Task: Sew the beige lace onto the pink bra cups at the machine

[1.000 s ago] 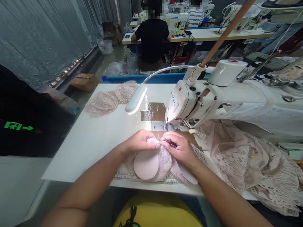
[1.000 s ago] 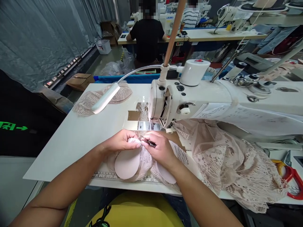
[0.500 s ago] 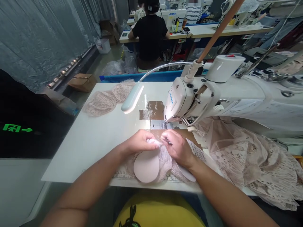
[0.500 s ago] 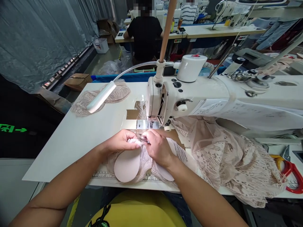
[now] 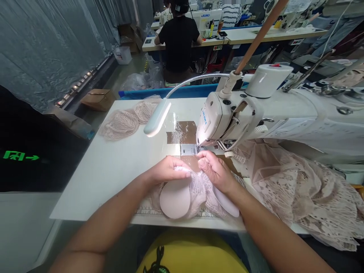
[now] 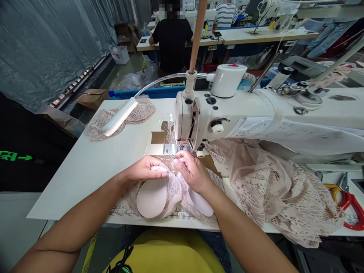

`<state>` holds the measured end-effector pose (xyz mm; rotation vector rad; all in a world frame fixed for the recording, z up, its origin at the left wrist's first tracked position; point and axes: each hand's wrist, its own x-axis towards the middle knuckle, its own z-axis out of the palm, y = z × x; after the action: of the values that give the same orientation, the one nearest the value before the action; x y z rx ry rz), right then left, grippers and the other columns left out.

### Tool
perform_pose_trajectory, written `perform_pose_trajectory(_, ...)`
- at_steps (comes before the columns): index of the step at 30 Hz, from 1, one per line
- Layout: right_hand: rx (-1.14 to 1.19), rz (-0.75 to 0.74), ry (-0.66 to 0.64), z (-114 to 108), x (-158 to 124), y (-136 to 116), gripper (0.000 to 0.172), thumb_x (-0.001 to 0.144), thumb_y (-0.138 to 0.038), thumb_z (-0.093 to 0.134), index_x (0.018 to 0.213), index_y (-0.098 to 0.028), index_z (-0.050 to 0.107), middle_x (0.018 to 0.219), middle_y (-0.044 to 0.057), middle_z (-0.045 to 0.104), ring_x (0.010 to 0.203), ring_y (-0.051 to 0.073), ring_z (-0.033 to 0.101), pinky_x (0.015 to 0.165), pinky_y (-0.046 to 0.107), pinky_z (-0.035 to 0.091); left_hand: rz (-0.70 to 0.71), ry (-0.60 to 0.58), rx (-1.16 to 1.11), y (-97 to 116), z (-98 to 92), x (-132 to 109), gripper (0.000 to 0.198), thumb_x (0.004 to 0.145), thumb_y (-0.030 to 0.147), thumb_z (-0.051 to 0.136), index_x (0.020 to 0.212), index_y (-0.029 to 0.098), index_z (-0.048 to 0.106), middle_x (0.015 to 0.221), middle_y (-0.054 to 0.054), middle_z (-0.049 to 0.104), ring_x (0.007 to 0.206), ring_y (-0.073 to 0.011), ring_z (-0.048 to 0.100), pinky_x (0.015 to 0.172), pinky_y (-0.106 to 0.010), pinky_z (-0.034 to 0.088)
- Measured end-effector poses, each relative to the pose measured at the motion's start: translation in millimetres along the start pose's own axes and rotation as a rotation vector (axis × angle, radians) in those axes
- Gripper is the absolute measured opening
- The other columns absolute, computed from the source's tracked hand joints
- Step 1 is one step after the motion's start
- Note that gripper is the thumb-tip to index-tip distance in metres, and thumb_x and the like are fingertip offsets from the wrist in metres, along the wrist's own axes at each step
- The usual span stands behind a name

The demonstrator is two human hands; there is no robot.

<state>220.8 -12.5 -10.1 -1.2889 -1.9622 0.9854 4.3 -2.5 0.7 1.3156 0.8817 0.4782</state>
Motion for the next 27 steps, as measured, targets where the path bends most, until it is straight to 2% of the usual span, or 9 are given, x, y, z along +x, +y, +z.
perform_pose_trajectory(2,0.084,0.034,-0.061,-3.8,-1.7,-0.8,0.027,0.093,-0.045,0.038,0.102,-0.022,0.049,0.069,-0.002,0.053,0.060,0.014,0.050,0.059,0.028,0.040,-0.021,0.019,-0.036,0.6,-0.4,-0.1,0.026,0.071,0.035,0.075,0.084,0.012,0.073,0.081,-0.006,0.069,0.075,-0.0163,0.060,0.068,-0.026,0.046)
perform_pose_trajectory(7,0.245,0.056,-0.142,-8.9,-2.5,-5.7,0.026,0.086,-0.043,0.053,0.097,-0.020,0.057,0.078,0.001,0.056,0.070,0.014,0.053,0.062,0.027,0.043,-0.061,0.095,-0.098,0.8,-1.3,-1.0,0.028,0.067,0.035,0.078,0.077,0.010,0.071,0.072,-0.006,0.066,0.068,-0.0150,0.059,0.064,-0.026,0.045)
perform_pose_trajectory(12,0.197,0.035,-0.202,-6.2,-2.5,-9.3,0.020,0.084,-0.037,0.057,0.094,-0.020,0.062,0.076,0.000,0.056,0.068,0.014,0.052,0.061,0.027,0.042,-0.067,0.093,-0.153,-1.1,-0.4,-0.6,0.026,0.066,0.032,0.079,0.077,0.011,0.071,0.073,-0.005,0.067,0.069,-0.0139,0.058,0.067,-0.026,0.044)
perform_pose_trajectory(15,0.170,0.041,-0.200,-2.7,-3.1,-11.6,0.018,0.084,-0.034,0.057,0.094,-0.020,0.063,0.077,0.001,0.058,0.068,0.014,0.053,0.061,0.027,0.043,-0.055,0.087,-0.173,-2.1,0.7,0.8,0.025,0.065,0.032,0.080,0.075,0.011,0.070,0.073,-0.005,0.066,0.071,-0.0139,0.057,0.068,-0.026,0.043)
perform_pose_trajectory(19,0.224,0.027,-0.158,3.0,-3.2,-14.2,0.017,0.083,-0.032,0.059,0.092,-0.020,0.064,0.088,0.004,0.065,0.079,0.017,0.060,0.071,0.029,0.047,-0.048,0.064,-0.179,-1.9,2.3,2.3,0.028,0.064,0.034,0.080,0.068,0.009,0.067,0.063,-0.001,0.057,0.063,-0.0110,0.050,0.061,-0.024,0.039)
perform_pose_trajectory(23,0.188,0.031,-0.106,7.0,-2.5,-14.1,0.016,0.084,-0.033,0.057,0.085,-0.019,0.065,0.081,0.003,0.065,0.075,0.017,0.059,0.067,0.029,0.046,-0.036,0.063,-0.139,-1.7,2.9,2.5,0.031,0.065,0.037,0.079,0.063,0.010,0.063,0.055,0.003,0.047,0.056,-0.0079,0.040,0.054,-0.022,0.032)
perform_pose_trajectory(27,0.206,0.044,-0.115,4.6,-1.2,-11.4,0.017,0.083,-0.034,0.057,0.082,-0.018,0.064,0.077,0.003,0.063,0.069,0.016,0.057,0.062,0.029,0.044,-0.047,0.049,-0.127,-1.8,1.0,0.5,0.028,0.068,0.037,0.077,0.069,0.010,0.066,0.061,0.001,0.054,0.061,-0.0096,0.046,0.058,-0.023,0.036)
